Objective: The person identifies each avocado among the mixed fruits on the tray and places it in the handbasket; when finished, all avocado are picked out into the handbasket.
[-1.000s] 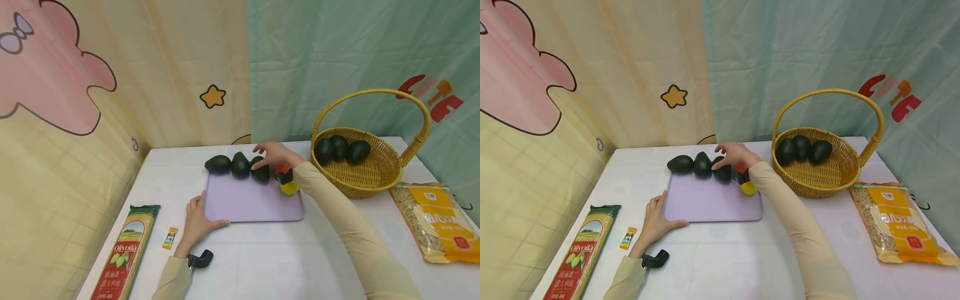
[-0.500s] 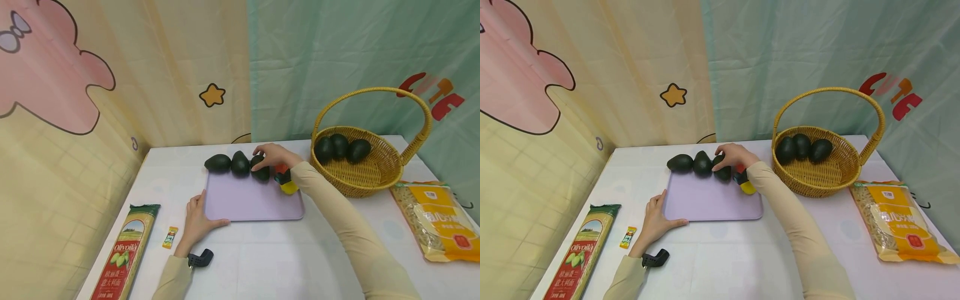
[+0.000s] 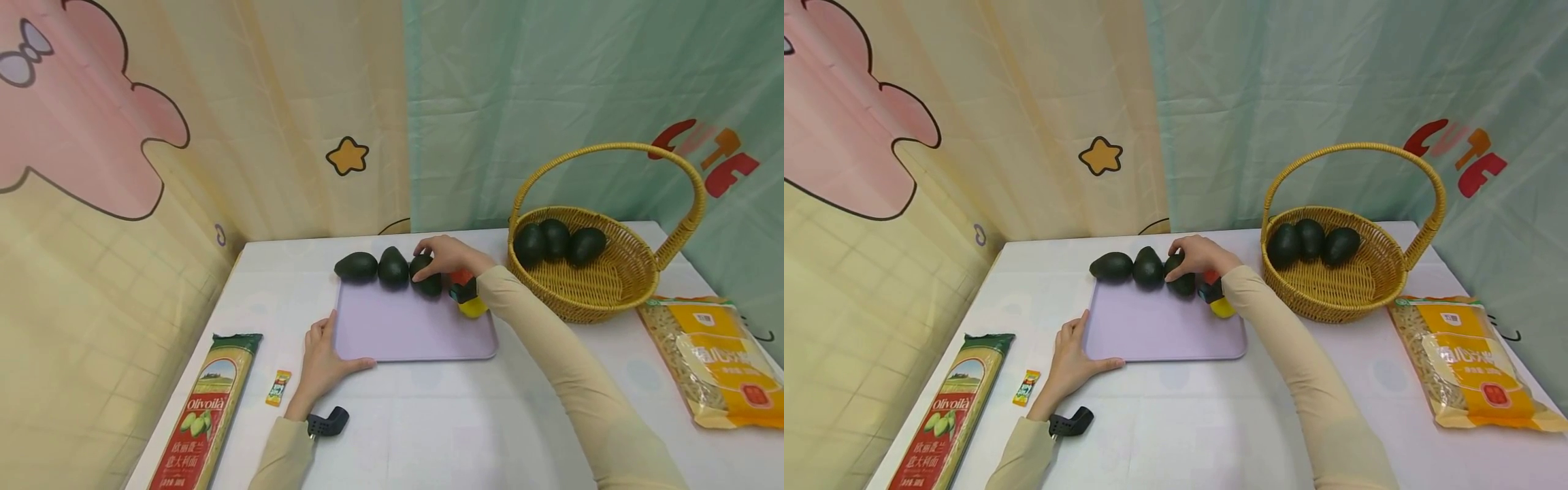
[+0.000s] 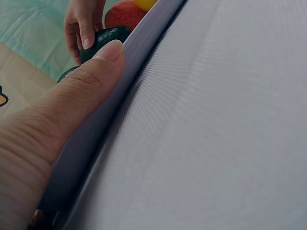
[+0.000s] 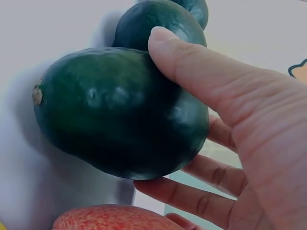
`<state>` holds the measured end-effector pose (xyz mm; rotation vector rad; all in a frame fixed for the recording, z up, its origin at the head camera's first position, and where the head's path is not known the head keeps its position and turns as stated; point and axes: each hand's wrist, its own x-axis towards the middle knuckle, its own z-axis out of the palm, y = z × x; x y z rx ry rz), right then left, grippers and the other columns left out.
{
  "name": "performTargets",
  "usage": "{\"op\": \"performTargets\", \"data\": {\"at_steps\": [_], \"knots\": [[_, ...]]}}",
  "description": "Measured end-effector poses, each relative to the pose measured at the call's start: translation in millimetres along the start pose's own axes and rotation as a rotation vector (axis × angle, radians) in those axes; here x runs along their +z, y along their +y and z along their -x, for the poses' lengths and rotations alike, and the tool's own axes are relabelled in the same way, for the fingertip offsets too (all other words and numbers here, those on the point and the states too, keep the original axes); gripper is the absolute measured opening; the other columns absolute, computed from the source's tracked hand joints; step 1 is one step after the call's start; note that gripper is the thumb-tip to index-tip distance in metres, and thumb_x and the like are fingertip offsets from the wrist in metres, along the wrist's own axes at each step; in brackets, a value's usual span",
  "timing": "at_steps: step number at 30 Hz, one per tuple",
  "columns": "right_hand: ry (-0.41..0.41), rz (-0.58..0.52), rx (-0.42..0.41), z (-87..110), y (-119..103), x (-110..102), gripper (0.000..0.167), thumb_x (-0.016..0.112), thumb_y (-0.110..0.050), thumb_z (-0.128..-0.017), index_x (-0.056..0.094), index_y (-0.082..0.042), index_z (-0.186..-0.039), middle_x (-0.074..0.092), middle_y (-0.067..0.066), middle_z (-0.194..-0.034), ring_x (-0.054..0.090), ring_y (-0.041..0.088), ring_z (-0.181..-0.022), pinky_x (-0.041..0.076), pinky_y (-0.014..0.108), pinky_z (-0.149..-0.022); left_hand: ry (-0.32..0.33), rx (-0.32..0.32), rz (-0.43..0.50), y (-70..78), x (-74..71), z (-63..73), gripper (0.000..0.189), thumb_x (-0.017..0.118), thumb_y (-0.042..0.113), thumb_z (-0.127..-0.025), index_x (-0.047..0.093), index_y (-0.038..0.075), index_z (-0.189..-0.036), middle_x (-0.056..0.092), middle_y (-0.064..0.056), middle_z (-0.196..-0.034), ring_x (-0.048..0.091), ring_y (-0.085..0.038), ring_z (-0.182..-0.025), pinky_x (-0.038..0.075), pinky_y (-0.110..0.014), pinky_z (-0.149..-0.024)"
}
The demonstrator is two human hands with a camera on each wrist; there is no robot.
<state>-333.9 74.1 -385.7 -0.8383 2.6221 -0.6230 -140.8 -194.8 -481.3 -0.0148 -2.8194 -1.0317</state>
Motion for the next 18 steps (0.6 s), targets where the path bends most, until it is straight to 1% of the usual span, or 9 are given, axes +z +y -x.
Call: {"op": "performTargets", "data": {"at_steps": [5, 10, 15, 18], "knots": [[0.017, -0.013, -0.01, 2.1, 1.7, -0.2, 0.065, 0.081, -0.043, -0.072, 0.06, -0.009, -0.123, 0.061, 0.012, -0.116, 0.052, 0.026, -0.107, 0.04, 0.04, -0.094, 0.002, 0.004, 0.002, -0.9, 0.4, -0.2, 0.127, 0.088, 0.052, -0.054, 0.022, -0.001, -0.149, 0.032, -0.021, -0.135, 0.028, -0.034, -0.121, 0.03, -0.047, -0.098], [0.067, -0.051, -0.018, 7.3, 4.1, -2.7, 0.062, 0.08, -0.044, -0.072, 0.061, -0.011, -0.121, 0.061, 0.01, -0.115, 0.053, 0.025, -0.105, 0.041, 0.04, -0.091, 0.004, 0.005, 0.004, -1.6, 0.7, -1.0, 0.127, 0.088, 0.053, -0.054, 0.023, -0.001, -0.149, 0.032, -0.021, -0.135, 0.028, -0.034, -0.121, 0.03, -0.048, -0.098], [0.116, -0.123, -0.006, 12.9, 5.8, -5.4, 0.06, 0.08, -0.044, -0.073, 0.061, -0.014, -0.122, 0.06, 0.009, -0.118, 0.053, 0.025, -0.101, 0.043, 0.038, -0.086, 0.004, 0.006, 0.002, -1.9, 0.8, -1.0, 0.127, 0.088, 0.053, -0.054, 0.022, -0.001, -0.149, 0.032, -0.022, -0.135, 0.028, -0.034, -0.121, 0.03, -0.048, -0.098], [0.143, -0.178, 0.004, 16.7, 6.9, -6.7, 0.06, 0.08, -0.045, -0.073, 0.061, -0.015, -0.123, 0.058, 0.009, -0.121, 0.053, 0.026, -0.102, 0.044, 0.038, -0.084, 0.005, 0.007, 0.0, -1.9, 1.2, -0.5, 0.127, 0.088, 0.052, -0.054, 0.022, -0.001, -0.149, 0.032, -0.022, -0.135, 0.028, -0.034, -0.121, 0.03, -0.048, -0.098]]}}
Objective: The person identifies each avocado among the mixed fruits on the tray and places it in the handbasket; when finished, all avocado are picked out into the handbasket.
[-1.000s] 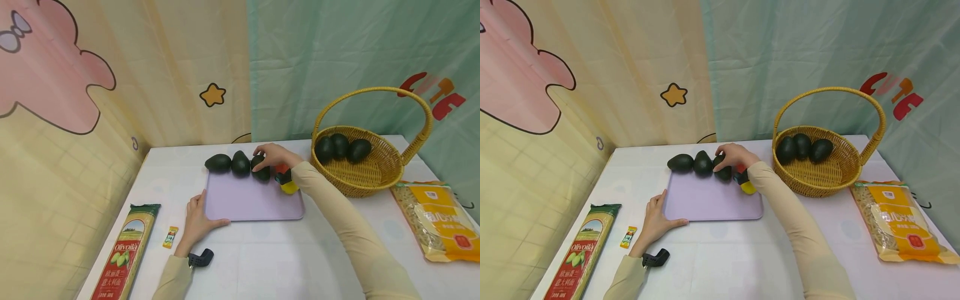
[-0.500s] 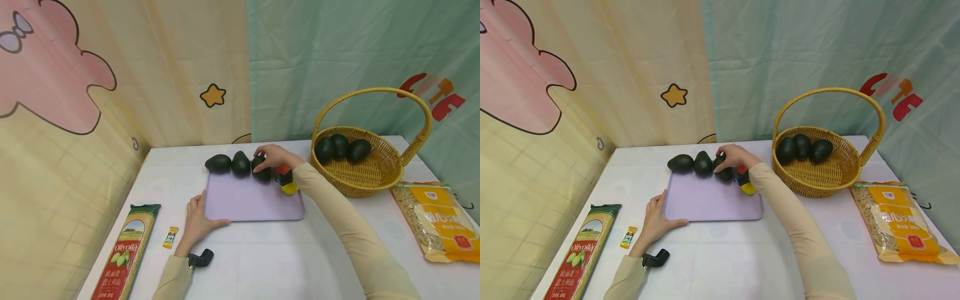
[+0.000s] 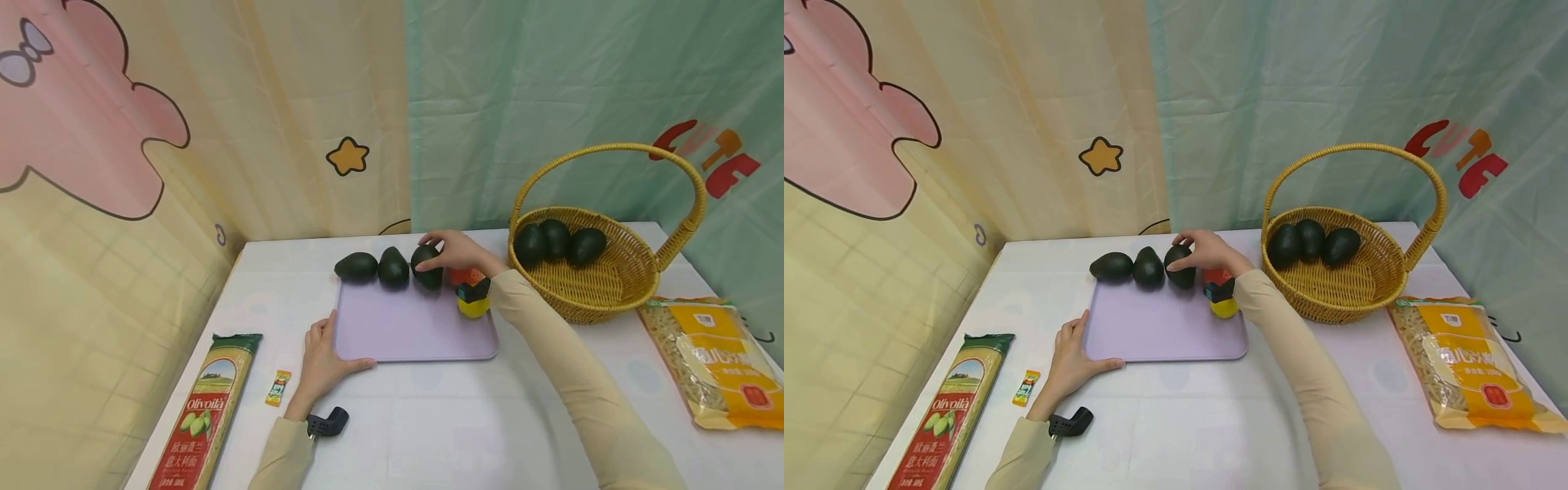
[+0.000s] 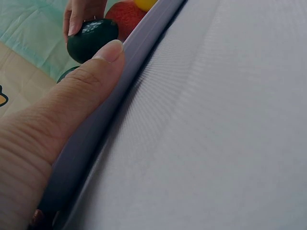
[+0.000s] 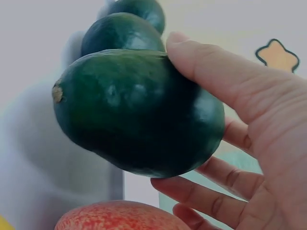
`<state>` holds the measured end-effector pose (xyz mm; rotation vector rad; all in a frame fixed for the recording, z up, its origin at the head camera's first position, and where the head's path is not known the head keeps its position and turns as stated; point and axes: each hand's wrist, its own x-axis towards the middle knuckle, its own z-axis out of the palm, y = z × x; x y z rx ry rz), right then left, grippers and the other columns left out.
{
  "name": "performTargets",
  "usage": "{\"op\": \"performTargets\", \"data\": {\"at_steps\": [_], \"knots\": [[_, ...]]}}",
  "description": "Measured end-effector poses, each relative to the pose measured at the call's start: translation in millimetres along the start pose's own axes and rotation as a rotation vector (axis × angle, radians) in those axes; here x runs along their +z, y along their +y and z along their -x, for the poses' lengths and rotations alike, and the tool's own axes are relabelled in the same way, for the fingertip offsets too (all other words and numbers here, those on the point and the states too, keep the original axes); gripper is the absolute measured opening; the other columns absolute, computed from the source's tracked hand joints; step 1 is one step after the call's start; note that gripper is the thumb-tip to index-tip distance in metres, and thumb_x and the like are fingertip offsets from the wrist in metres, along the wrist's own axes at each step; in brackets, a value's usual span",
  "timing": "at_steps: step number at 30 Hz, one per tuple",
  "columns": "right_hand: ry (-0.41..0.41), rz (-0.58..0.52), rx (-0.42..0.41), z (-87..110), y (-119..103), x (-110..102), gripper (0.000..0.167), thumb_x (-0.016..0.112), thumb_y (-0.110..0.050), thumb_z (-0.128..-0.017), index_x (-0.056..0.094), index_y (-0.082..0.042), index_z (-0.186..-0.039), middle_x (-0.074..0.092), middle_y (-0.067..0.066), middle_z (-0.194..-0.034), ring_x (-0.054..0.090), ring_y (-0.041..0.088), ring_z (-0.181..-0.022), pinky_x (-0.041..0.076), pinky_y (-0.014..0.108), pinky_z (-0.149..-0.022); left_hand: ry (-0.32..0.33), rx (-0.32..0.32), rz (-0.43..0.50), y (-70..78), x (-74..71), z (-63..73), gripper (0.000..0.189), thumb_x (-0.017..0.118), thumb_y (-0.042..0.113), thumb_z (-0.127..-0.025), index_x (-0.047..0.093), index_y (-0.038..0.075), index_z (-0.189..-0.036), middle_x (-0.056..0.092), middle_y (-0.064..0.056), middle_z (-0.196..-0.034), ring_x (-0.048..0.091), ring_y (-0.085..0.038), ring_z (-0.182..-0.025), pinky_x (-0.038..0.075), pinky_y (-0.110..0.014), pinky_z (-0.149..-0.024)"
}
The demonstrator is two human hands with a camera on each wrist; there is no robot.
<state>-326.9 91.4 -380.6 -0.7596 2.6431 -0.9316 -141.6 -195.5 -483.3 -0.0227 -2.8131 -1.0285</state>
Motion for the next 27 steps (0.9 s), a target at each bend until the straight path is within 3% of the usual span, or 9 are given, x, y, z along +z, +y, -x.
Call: {"op": "performTargets", "data": {"at_steps": [9, 14, 19, 27], "knots": [[0.099, -0.144, 0.008, 8.5, 0.1, -3.6, 0.061, 0.079, -0.047, -0.073, 0.061, -0.018, -0.124, 0.057, 0.005, -0.121, 0.056, 0.022, -0.091, 0.046, 0.036, -0.079, 0.008, 0.005, 0.004, 0.2, 0.0, -1.1, 0.127, 0.088, 0.053, -0.054, 0.023, -0.001, -0.149, 0.032, -0.022, -0.134, 0.029, -0.034, -0.12, 0.031, -0.048, -0.097], [0.157, -0.284, 0.013, 15.5, -3.2, -3.9, 0.063, 0.08, -0.046, -0.072, 0.06, -0.018, -0.124, 0.056, 0.004, -0.121, 0.057, 0.022, -0.087, 0.047, 0.035, -0.073, 0.003, -0.001, 0.001, -0.2, 0.0, 0.3, 0.128, 0.088, 0.053, -0.053, 0.022, 0.0, -0.149, 0.032, -0.021, -0.135, 0.029, -0.034, -0.12, 0.03, -0.047, -0.098], [0.237, -0.409, -0.028, 22.0, -5.3, -6.2, 0.06, 0.081, -0.041, -0.073, 0.06, -0.017, -0.124, 0.056, 0.003, -0.119, 0.057, 0.024, -0.084, 0.048, 0.034, -0.069, 0.011, 0.01, 0.004, -0.5, -0.6, 0.2, 0.127, 0.088, 0.054, -0.054, 0.023, -0.001, -0.149, 0.033, -0.021, -0.135, 0.03, -0.034, -0.119, 0.031, -0.047, -0.096], [0.358, -0.501, -0.069, 36.4, -12.4, -12.6, 0.057, 0.08, -0.031, -0.077, 0.058, -0.013, -0.126, 0.056, 0.008, -0.113, 0.056, 0.027, -0.083, 0.051, 0.039, -0.072, 0.008, 0.004, 0.007, 0.0, -0.5, 0.6, 0.127, 0.087, 0.054, -0.054, 0.023, -0.001, -0.149, 0.033, -0.021, -0.135, 0.03, -0.034, -0.12, 0.032, -0.048, -0.096]]}}
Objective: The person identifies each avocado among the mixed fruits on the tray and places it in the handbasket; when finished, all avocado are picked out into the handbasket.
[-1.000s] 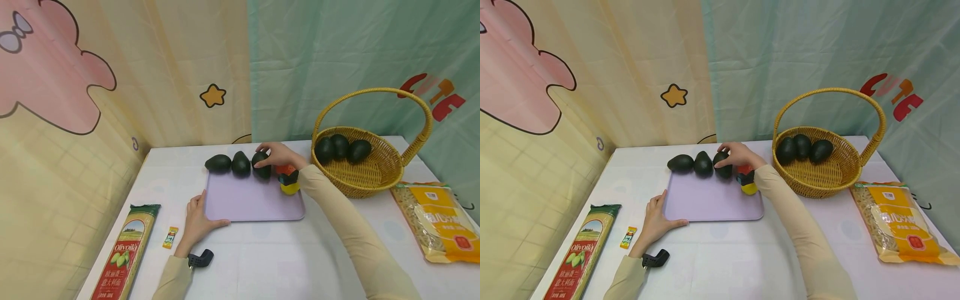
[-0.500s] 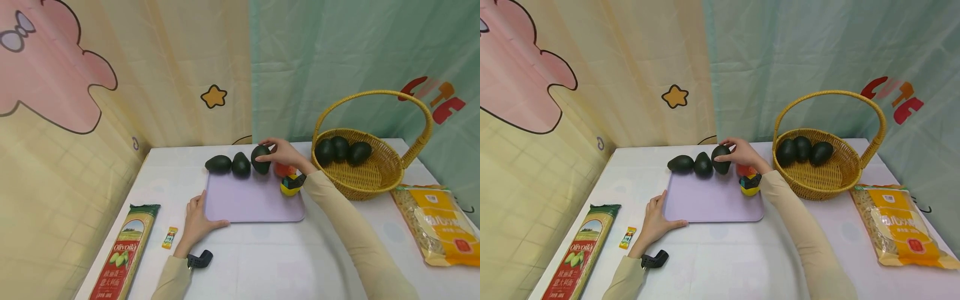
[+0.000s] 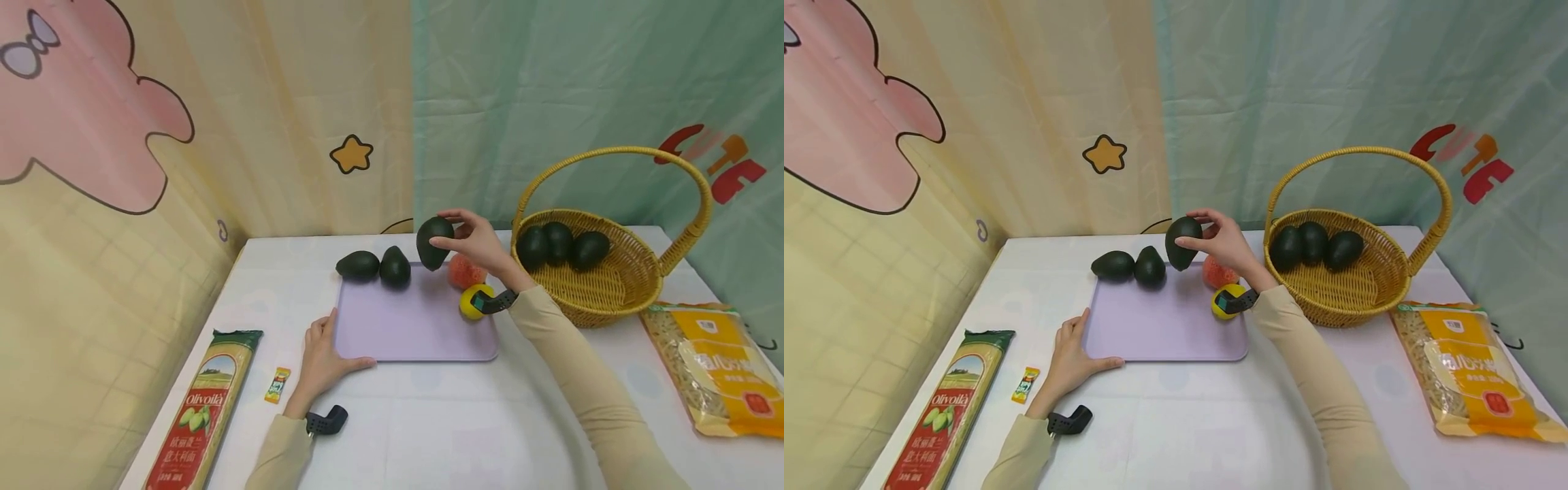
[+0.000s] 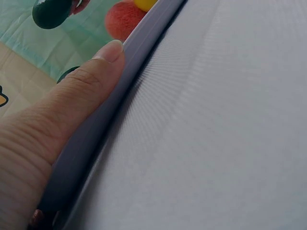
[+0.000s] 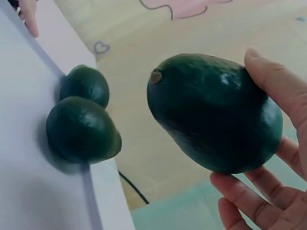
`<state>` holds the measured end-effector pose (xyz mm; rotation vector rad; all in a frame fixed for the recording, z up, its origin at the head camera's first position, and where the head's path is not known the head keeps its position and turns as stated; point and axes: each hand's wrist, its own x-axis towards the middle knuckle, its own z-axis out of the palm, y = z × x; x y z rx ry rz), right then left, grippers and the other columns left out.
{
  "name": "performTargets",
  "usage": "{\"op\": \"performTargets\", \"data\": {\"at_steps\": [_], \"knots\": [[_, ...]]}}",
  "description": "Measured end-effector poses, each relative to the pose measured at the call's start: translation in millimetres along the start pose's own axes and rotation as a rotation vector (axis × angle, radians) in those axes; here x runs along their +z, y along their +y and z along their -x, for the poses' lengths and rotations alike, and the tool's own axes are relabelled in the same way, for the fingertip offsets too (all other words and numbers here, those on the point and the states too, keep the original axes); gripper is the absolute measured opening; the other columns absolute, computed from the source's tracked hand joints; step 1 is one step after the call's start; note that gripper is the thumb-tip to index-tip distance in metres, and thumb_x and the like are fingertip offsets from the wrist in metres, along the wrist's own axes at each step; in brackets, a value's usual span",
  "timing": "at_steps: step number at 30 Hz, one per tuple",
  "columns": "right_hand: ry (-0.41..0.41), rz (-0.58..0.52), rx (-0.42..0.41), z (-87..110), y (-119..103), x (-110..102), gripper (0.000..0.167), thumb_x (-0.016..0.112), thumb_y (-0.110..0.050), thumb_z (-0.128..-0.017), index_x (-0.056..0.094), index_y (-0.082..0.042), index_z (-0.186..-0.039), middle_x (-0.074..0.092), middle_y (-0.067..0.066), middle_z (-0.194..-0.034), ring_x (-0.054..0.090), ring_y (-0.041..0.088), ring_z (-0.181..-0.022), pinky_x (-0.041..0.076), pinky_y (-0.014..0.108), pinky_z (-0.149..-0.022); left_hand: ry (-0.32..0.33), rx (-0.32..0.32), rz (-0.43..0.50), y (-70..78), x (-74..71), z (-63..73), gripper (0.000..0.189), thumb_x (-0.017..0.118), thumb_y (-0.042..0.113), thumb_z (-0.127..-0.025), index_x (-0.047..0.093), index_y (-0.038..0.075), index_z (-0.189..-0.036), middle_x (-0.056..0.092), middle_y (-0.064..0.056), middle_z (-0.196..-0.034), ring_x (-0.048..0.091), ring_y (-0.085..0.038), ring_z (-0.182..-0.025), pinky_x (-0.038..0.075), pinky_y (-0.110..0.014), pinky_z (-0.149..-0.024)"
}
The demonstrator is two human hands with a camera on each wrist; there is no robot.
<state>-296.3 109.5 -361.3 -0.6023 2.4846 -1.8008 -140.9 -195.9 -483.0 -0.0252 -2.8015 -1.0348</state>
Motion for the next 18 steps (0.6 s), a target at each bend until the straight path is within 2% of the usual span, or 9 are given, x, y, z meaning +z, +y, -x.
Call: {"op": "performTargets", "data": {"at_steps": [7, 13, 18], "knots": [[0.047, -0.037, -0.041, 9.8, -9.8, -7.2, 0.056, 0.08, -0.027, -0.078, 0.058, -0.012, -0.128, 0.056, 0.007, -0.118, 0.056, 0.025, -0.086, 0.05, 0.028, -0.071, -0.009, -0.014, -0.004, 0.5, 1.0, 0.4, 0.128, 0.087, 0.054, -0.054, 0.022, -0.001, -0.149, 0.032, -0.022, -0.135, 0.03, -0.034, -0.12, 0.032, -0.048, -0.097], [0.091, -0.094, -0.1, 23.5, -18.2, -21.0, 0.052, 0.077, -0.019, -0.082, 0.057, -0.011, -0.129, 0.053, 0.008, -0.123, 0.055, 0.025, -0.089, 0.049, 0.026, -0.075, -0.007, -0.012, -0.007, 1.2, 0.1, 0.5, 0.127, 0.088, 0.053, -0.054, 0.022, -0.001, -0.149, 0.032, -0.021, -0.135, 0.029, -0.034, -0.12, 0.032, -0.048, -0.097], [0.139, -0.146, -0.115, 39.1, -23.2, -36.5, 0.05, 0.076, -0.014, -0.082, 0.057, -0.011, -0.128, 0.053, 0.008, -0.118, 0.055, 0.022, -0.086, 0.048, 0.024, -0.074, -0.012, -0.01, -0.009, 0.9, -0.9, 0.0, 0.127, 0.088, 0.053, -0.054, 0.022, -0.001, -0.149, 0.032, -0.021, -0.135, 0.029, -0.034, -0.12, 0.032, -0.048, -0.096]]}}
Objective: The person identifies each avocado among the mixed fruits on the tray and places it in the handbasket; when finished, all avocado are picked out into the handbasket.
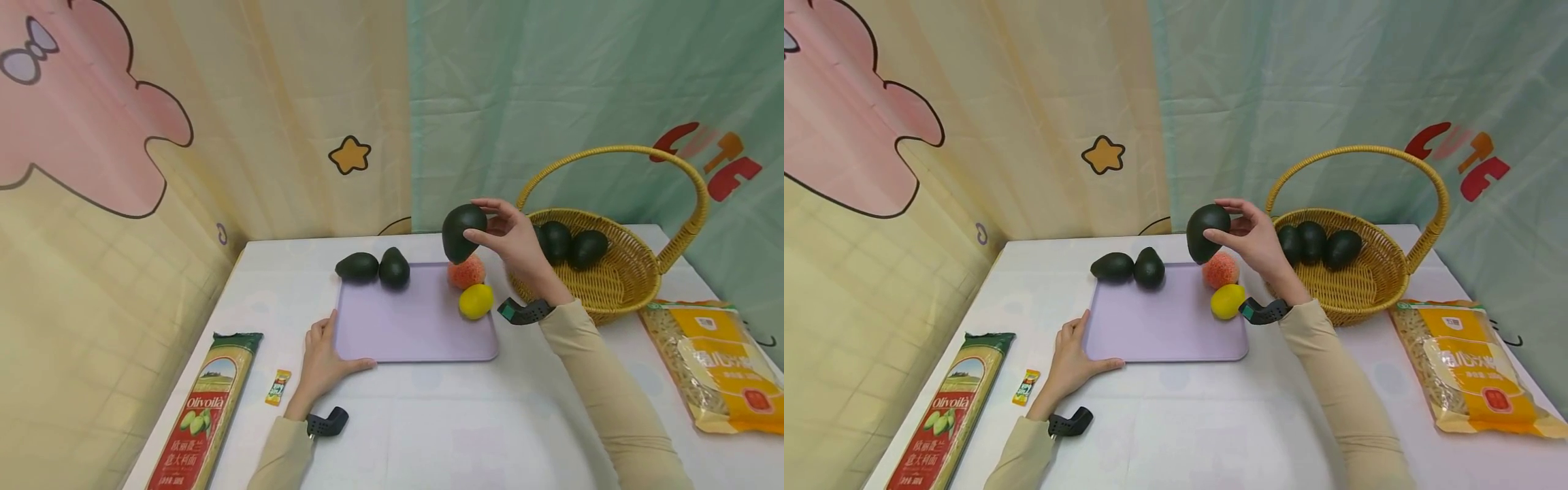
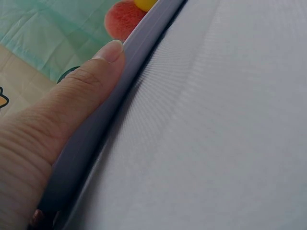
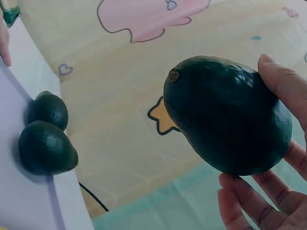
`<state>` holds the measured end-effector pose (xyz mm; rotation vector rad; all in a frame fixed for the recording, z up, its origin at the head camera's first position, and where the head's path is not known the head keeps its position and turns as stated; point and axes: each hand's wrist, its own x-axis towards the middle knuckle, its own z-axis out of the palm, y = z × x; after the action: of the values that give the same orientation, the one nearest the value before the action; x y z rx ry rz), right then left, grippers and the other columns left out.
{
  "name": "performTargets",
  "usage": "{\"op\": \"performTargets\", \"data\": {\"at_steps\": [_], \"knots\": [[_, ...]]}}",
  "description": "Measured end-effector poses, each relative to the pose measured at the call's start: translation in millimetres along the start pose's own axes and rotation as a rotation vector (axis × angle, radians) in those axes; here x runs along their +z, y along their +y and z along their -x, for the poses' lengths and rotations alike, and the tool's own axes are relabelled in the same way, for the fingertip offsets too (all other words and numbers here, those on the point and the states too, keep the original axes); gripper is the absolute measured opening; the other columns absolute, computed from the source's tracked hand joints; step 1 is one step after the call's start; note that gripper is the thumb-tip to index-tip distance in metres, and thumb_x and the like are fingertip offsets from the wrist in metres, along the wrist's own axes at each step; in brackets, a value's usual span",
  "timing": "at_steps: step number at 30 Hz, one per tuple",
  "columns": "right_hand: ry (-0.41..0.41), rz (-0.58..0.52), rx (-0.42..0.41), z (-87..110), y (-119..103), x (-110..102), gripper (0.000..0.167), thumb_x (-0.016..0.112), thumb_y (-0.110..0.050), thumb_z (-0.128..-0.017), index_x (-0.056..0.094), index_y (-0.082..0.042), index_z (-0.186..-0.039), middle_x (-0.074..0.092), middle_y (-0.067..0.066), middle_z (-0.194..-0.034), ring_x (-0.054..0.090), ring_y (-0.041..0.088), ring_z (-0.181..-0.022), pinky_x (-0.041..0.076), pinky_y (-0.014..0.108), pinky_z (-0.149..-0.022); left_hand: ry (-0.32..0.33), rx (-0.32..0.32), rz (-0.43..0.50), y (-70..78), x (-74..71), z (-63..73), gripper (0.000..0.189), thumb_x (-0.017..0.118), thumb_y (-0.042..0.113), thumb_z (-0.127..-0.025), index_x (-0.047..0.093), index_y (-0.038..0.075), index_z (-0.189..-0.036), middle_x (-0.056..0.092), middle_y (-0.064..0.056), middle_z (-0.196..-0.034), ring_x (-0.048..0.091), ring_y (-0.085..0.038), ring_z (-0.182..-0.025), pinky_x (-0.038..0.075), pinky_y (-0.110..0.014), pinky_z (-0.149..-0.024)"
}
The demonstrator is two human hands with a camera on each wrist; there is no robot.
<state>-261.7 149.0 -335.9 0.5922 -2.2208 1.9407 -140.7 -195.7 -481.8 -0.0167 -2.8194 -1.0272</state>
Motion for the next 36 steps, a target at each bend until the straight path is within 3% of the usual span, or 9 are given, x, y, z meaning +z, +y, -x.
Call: {"op": "performTargets", "data": {"at_steps": [8, 15, 20, 28, 31, 36], "knots": [[0.064, -0.049, -0.032, 15.6, -5.5, -32.4, 0.047, 0.073, -0.004, -0.083, 0.058, -0.009, -0.127, 0.052, 0.01, -0.115, 0.053, 0.02, -0.086, 0.048, 0.019, -0.071, 0.011, 0.008, 0.005, 0.5, 2.1, -0.3, 0.127, 0.088, 0.053, -0.053, 0.023, -0.001, -0.149, 0.033, -0.021, -0.135, 0.029, -0.034, -0.12, 0.032, -0.048, -0.097], [0.104, -0.022, 0.018, 27.2, -3.3, -68.4, 0.05, 0.071, -0.003, -0.084, 0.055, -0.009, -0.131, 0.053, 0.007, -0.118, 0.056, 0.016, -0.092, 0.049, 0.018, -0.074, -0.001, 0.008, 0.005, 0.7, 2.1, -0.7, 0.128, 0.087, 0.054, -0.054, 0.022, 0.0, -0.149, 0.032, -0.021, -0.135, 0.029, -0.034, -0.12, 0.032, -0.048, -0.097], [0.159, 0.085, 0.07, 33.7, 4.4, -91.8, 0.05, 0.07, -0.01, -0.087, 0.053, -0.013, -0.134, 0.052, 0.001, -0.118, 0.053, 0.013, -0.089, 0.045, 0.018, -0.071, -0.009, 0.006, 0.006, 1.1, -0.3, -0.4, 0.127, 0.087, 0.054, -0.055, 0.021, -0.001, -0.149, 0.031, -0.021, -0.135, 0.028, -0.034, -0.121, 0.032, -0.048, -0.097], [0.151, 0.307, 0.226, 37.9, 12.8, -124.8, 0.056, 0.068, -0.031, -0.088, 0.047, -0.02, -0.138, 0.046, 0.001, -0.128, 0.048, 0.014, -0.096, 0.04, 0.018, -0.074, -0.001, 0.008, 0.006, 2.1, -1.8, 0.8, 0.127, 0.087, 0.054, -0.055, 0.022, -0.001, -0.149, 0.031, -0.022, -0.135, 0.028, -0.034, -0.12, 0.031, -0.049, -0.098], [0.151, 0.407, 0.29, 36.8, 16.6, -135.2, 0.061, 0.068, -0.042, -0.086, 0.045, -0.02, -0.138, 0.043, 0.007, -0.132, 0.045, 0.02, -0.101, 0.039, 0.026, -0.079, -0.002, 0.012, 0.006, 2.0, -1.8, 0.4, 0.127, 0.087, 0.053, -0.055, 0.022, -0.002, -0.149, 0.031, -0.022, -0.135, 0.028, -0.035, -0.12, 0.031, -0.049, -0.098], [0.097, 0.522, 0.375, 33.4, 24.2, -149.2, 0.08, 0.067, -0.052, -0.083, 0.036, -0.008, -0.141, 0.035, 0.021, -0.14, 0.04, 0.035, -0.117, 0.037, 0.052, -0.09, -0.004, 0.009, 0.009, 2.2, -2.2, 0.2, 0.128, 0.087, 0.054, -0.054, 0.022, -0.001, -0.149, 0.031, -0.022, -0.135, 0.028, -0.035, -0.121, 0.031, -0.048, -0.098]]}}
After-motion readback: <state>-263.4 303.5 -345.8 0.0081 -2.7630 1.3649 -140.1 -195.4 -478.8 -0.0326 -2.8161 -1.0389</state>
